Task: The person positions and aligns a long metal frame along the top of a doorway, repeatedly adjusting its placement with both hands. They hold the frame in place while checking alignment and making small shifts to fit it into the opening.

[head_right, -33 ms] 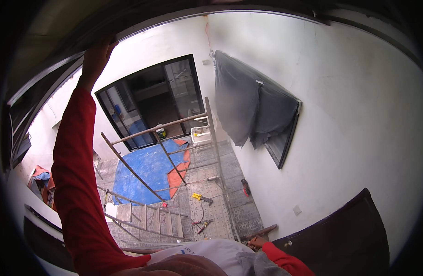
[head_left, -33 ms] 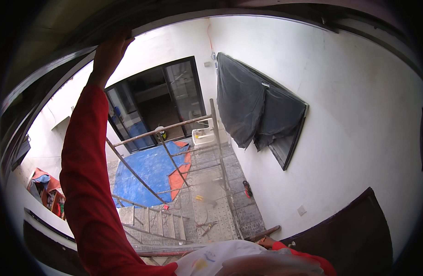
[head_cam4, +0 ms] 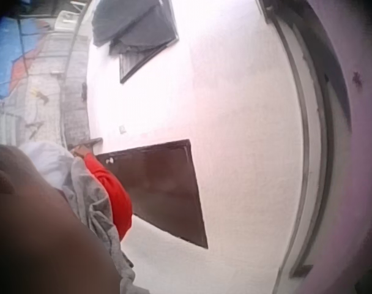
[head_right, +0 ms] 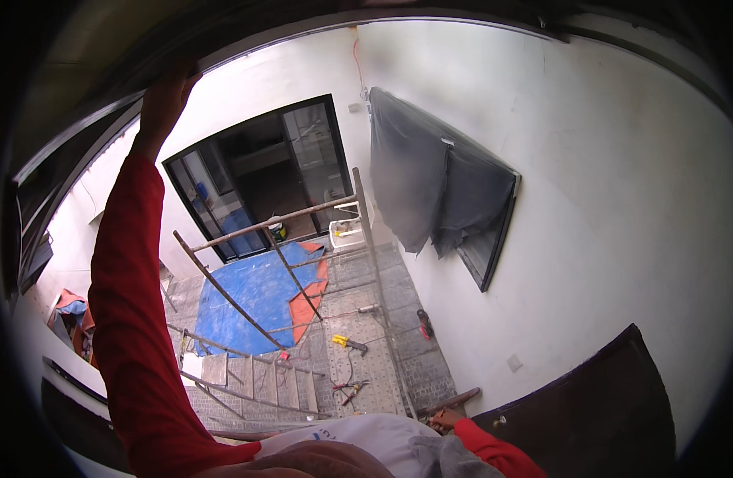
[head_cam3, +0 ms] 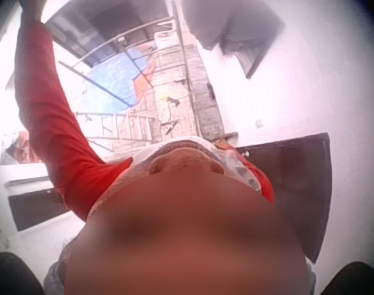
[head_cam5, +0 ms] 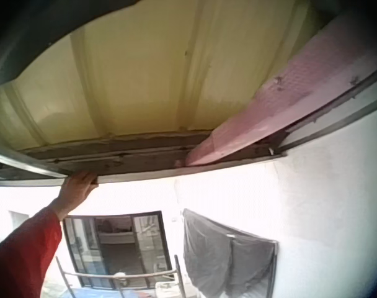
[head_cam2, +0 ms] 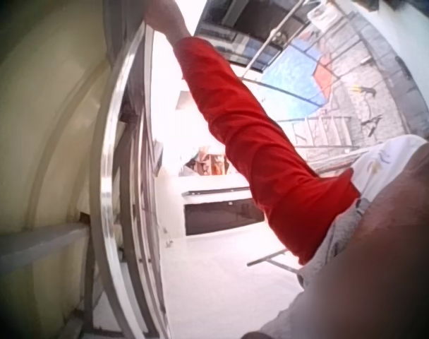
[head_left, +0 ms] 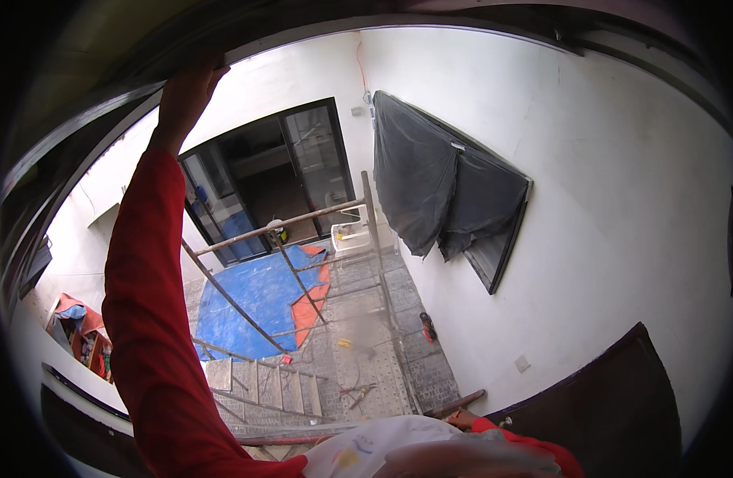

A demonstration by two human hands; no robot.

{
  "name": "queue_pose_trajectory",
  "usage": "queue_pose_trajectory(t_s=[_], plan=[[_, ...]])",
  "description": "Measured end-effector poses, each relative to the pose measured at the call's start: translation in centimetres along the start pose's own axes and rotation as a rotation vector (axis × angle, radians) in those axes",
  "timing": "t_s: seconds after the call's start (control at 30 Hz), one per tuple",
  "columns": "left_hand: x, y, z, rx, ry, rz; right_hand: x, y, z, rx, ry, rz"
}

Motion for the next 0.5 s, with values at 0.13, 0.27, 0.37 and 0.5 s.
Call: queue_pose_trajectory(t_s=[0.13,0.27,0.37,0.5], plan=[[0.6,0.3,0.0,0.026,0.044,-0.082,-0.1,-0.7,0.9,0.166,-0.056,-0.066],[0.6,0.9,0.3,0.012,0.036,-0.058,-0.5,-0.8,0.4,0.294,0.054,-0.135],[0.5,1.3,0.5,-0.007,0.022,-0.035,-0.2,-0.7,0.0,0.301,0.058,-0.130],[0.5,1.5,0.6,-0.022,0.013,-0.009,0.5,-0.7,-0.6,0.301,0.035,-0.110]])
Point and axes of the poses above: each hand's wrist, its own x-axis towards the middle knuckle, its own y-axis out of the palm, z = x × y, the point moved 6 cm from there along x, towards the middle knuckle, and after that the axes turned 14 degrees about x, right-handed, at the moved point
